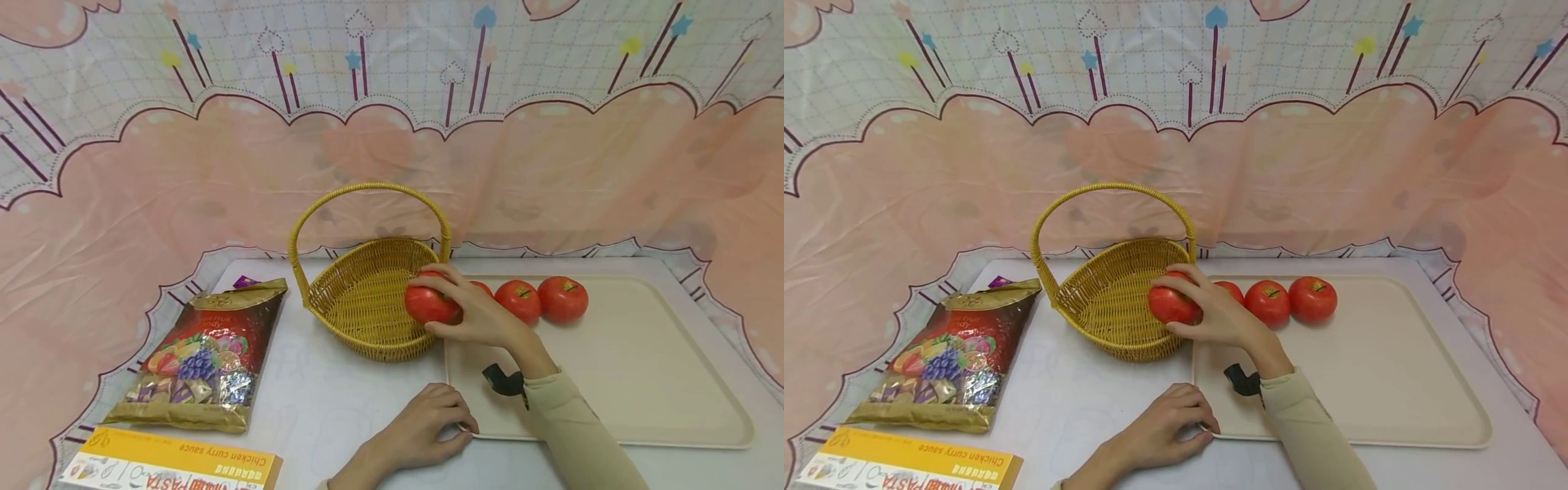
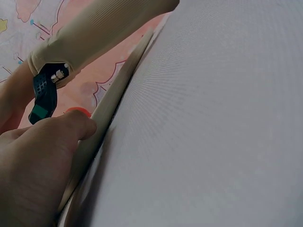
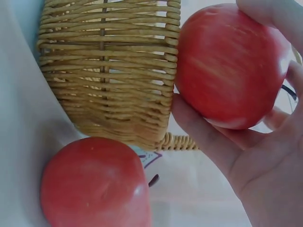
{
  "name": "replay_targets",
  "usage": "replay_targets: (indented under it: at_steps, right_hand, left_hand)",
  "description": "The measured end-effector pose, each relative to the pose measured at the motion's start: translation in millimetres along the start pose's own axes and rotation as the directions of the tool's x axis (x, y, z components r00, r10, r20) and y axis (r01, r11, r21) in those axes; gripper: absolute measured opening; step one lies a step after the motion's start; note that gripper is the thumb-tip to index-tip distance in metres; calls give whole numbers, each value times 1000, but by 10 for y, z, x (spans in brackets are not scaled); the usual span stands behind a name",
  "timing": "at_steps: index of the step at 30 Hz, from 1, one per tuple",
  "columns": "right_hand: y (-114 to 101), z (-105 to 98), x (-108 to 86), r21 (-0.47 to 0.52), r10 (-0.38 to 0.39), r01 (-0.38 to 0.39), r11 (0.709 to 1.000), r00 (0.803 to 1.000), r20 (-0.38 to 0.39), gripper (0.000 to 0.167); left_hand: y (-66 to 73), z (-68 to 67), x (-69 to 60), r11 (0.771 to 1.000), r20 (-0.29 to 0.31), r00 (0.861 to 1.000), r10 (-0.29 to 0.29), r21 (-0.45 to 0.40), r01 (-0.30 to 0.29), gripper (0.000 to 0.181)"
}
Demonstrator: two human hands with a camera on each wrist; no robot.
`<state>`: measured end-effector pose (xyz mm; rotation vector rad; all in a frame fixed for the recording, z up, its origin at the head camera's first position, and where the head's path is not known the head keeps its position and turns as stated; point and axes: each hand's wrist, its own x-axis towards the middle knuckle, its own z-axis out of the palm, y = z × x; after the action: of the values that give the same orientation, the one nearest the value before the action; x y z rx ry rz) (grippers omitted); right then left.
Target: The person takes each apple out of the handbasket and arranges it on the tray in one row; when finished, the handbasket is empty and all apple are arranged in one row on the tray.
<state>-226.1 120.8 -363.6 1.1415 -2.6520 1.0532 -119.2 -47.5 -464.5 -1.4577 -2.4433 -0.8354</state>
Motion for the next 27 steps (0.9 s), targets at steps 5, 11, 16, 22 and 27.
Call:
replay_targets:
  at_steps: [5, 11, 16, 22, 27]
  right_hand:
    - [19, -20, -71, 54, -8, 10, 999, 999, -33, 62]
    - [71, -62, -126, 106, 5, -1, 994, 999, -41, 62]
    - [105, -113, -179, 70, 7, -3, 998, 999, -53, 62]
    - [132, -177, -239, 49, 37, -35, 998, 999, -38, 63]
    - [140, -229, -266, 60, 47, -45, 997, 998, -39, 64]
  left_hand:
    - [4, 6, 0, 1000, -4, 1000, -3, 15, 3, 7]
    - [7, 14, 7, 1000, -4, 1000, -9, 12, 9, 6]
    - [3, 19, 7, 1000, 0, 1000, -12, 16, 12, 7]
    - [-8, 19, 3, 1000, -2, 1000, 1, 28, -1, 7]
    - [-9, 17, -2, 1000, -3, 1000, -1, 16, 1, 7]
